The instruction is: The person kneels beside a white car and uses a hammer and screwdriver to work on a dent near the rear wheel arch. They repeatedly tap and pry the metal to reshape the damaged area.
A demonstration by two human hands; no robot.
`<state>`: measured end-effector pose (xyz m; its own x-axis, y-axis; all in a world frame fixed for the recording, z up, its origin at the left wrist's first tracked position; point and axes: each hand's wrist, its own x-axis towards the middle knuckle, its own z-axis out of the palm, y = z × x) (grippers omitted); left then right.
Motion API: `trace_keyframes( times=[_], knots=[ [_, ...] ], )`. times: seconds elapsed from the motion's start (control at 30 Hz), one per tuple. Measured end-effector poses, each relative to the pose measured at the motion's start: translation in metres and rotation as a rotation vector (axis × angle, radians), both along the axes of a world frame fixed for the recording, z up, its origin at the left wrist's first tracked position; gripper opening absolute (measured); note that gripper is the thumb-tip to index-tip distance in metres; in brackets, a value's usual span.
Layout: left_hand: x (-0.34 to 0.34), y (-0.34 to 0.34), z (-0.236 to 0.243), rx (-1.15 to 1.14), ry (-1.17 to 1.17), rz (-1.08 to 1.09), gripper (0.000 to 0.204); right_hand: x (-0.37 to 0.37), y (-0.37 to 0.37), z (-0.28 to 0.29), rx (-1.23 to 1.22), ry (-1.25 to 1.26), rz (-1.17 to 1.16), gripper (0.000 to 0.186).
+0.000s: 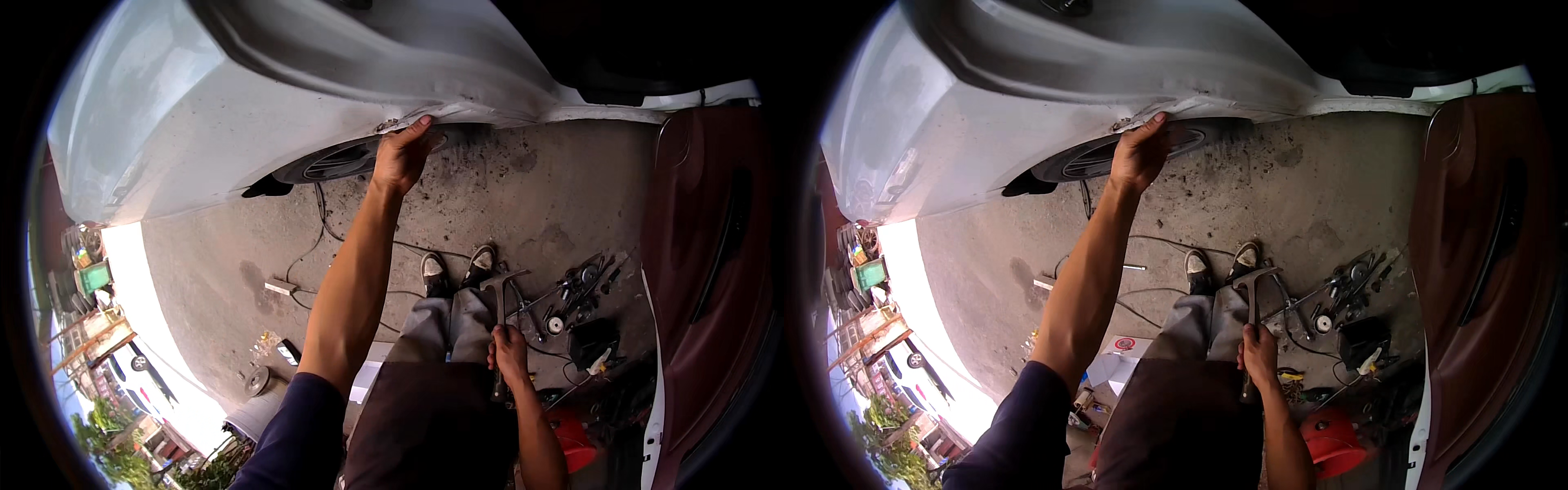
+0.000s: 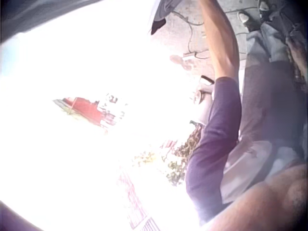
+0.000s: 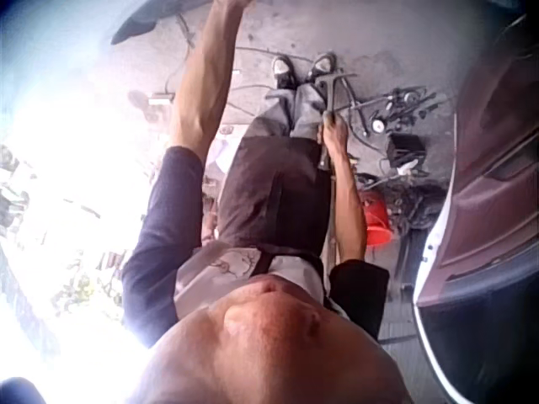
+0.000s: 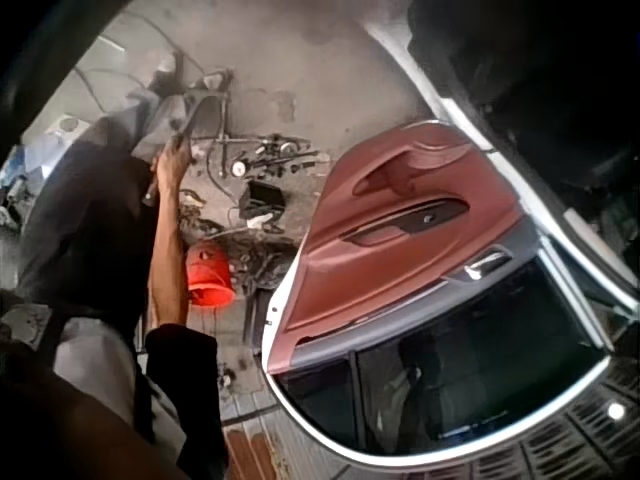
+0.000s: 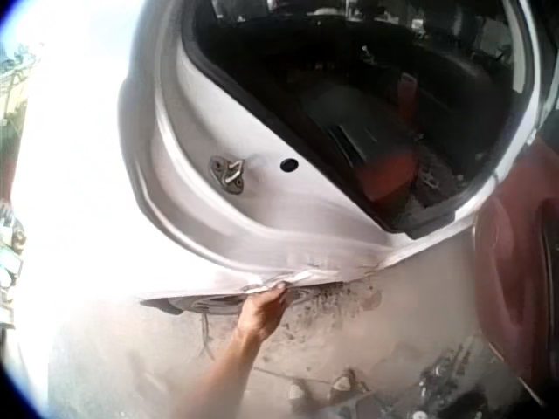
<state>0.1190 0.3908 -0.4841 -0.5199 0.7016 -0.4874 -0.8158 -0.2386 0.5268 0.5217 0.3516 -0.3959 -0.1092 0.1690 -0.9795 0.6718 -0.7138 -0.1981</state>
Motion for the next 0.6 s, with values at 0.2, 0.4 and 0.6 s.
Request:
trace_keyframes(
  times=[0.2, 0.4, 0.6],
  knots=[
    [0.012, -0.05, 0.015, -0.103, 0.076, 0.055, 0.052, -0.068, -0.01, 0.017, -0.022, 0.094, 0.159, 0.029],
    [0.073, -0.166, -0.002, -0.626, -0.005, 0.037, 0.039, -0.135, 0.01, 0.024, -0.067, 0.391, 0.283, 0.029],
    [0.1, -0.157, 0.061, -0.208, -0.157, -0.031, 0.041, -0.199, 0.052, 0.023, -0.235, 0.626, 0.386, 0.025]
  ],
)
